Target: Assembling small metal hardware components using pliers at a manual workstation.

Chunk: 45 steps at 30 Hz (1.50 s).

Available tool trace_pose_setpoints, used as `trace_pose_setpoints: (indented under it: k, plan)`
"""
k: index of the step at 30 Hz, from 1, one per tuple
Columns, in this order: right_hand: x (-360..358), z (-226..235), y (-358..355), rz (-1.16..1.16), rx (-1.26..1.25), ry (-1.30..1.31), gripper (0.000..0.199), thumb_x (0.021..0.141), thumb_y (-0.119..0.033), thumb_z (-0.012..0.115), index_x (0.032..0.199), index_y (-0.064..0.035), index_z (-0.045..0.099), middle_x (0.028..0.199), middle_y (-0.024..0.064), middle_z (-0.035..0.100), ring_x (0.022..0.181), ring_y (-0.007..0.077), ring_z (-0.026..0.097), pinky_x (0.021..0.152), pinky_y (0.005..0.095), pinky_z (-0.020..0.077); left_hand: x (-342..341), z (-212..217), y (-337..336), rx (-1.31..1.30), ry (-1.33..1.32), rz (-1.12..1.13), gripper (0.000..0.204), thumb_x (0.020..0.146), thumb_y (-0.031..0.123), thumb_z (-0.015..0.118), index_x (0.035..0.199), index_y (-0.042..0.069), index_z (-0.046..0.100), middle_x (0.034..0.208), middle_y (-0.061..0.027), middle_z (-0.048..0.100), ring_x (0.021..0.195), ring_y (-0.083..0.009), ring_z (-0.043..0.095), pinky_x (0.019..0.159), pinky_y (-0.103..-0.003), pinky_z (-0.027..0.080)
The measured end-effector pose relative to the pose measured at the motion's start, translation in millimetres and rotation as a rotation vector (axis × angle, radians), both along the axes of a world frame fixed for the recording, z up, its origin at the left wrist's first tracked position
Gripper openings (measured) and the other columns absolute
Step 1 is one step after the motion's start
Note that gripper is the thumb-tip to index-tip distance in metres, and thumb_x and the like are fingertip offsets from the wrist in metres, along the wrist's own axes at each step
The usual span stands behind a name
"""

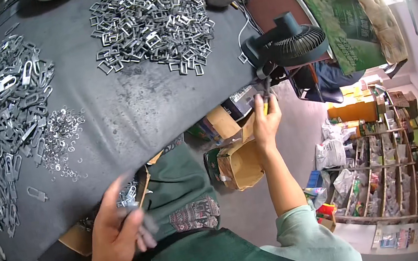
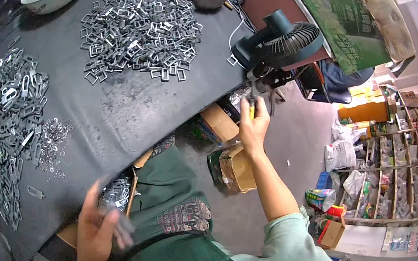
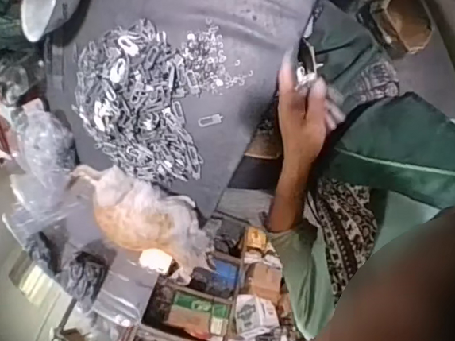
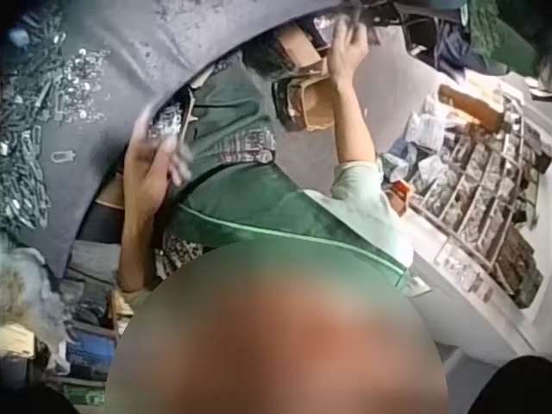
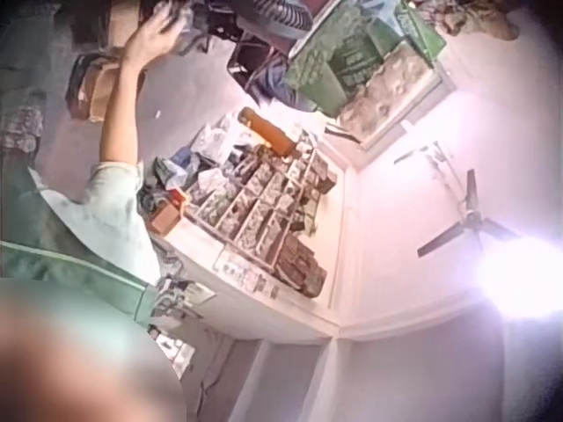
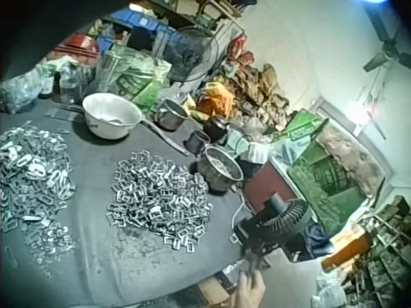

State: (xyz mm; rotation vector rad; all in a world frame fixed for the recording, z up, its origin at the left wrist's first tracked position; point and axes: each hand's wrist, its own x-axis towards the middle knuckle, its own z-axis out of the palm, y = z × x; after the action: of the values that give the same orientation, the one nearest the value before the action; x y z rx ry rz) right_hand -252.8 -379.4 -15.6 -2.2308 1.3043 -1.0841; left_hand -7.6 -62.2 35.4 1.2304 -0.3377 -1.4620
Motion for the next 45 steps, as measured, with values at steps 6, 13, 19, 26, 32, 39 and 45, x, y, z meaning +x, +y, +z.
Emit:
trace_pose_setpoints:
  k: [6,13,19,26,32,39,45]
  plan:
    - [-44,-14,-12,-0.073,0.543,-0.651,0.021,0.1,-0.024,0.057,0.092,-0.0047,0.054,0.078,0.003,0.058,0.071,0.0127,0.057,0.062,0.0281,0.0444,0,32,-153,-0.319,-0.237,-0.29,0.029,0.095,0.003,0.041,0.113,-0.002,0.063,0.087,-0.0109,0.067,0.069,-0.0129,0.065,0.058,-0.025,0.049]
    - [-58,-40,-2,-0.008,0.719,-0.971,0.022,0.1,-0.028,0.055,0.097,-0.0065,0.054,0.082,0.0048,0.059,0.074,0.0167,0.058,0.066,0.0302,0.0469,-52,-9,-357,-0.567,-1.355,-0.018,0.039,0.085,0.018,0.065,0.12,0.0,0.061,0.108,-0.0243,0.064,0.105,-0.0415,0.061,0.092,-0.044,0.049]
    - [-69,-77,27,-0.071,0.949,-1.001,0.018,0.1,-0.022,0.056,0.098,-0.0046,0.054,0.081,0.0069,0.06,0.069,0.0159,0.059,0.062,0.0287,0.0479,-74,-31,-439,-0.563,-1.396,-0.079,0.039,0.08,0.021,0.069,0.112,-0.002,0.062,0.111,-0.024,0.061,0.107,-0.0419,0.059,0.092,-0.047,0.048]
    - [-84,-99,10,-0.177,0.929,-1.002,0.016,0.1,-0.019,0.057,0.095,-0.0037,0.056,0.079,0.0064,0.061,0.066,0.0151,0.058,0.063,0.0283,0.0486,-96,-27,-460,-0.556,-1.345,0.052,0.033,0.075,0.019,0.07,0.098,-0.005,0.062,0.102,-0.0246,0.061,0.102,-0.0437,0.059,0.089,-0.049,0.048]
    - [-51,-97,2,-0.101,0.91,-0.984,0.016,0.1,-0.018,0.058,0.093,-0.004,0.056,0.077,0.0059,0.06,0.065,0.0146,0.058,0.063,0.0276,0.0486,-82,-7,-455,-0.487,-1.347,0.053,0.025,0.074,0.013,0.065,0.089,-0.006,0.062,0.096,-0.0265,0.06,0.098,-0.0451,0.059,0.086,-0.05,0.048]
    - [-51,-100,4,-0.132,0.952,-0.985,0.016,0.1,-0.019,0.057,0.093,-0.0041,0.056,0.076,0.0056,0.061,0.065,0.0141,0.058,0.062,0.0274,0.0491,18,90,-478,-0.507,-1.723,0.012,0.025,0.073,0.016,0.071,0.081,-0.007,0.065,0.087,-0.0284,0.066,0.089,-0.0399,0.067,0.078,-0.046,0.054]
    - [-52,-114,9,-0.151,1.018,-0.947,0.017,0.099,-0.022,0.058,0.096,-0.0049,0.056,0.078,0.0058,0.061,0.064,0.0145,0.059,0.062,0.0293,0.0513,137,71,-535,-0.94,-1.815,0.078,0.018,0.077,0.02,0.069,0.086,0.005,0.07,0.09,-0.0212,0.069,0.09,-0.0393,0.066,0.076,-0.044,0.055]
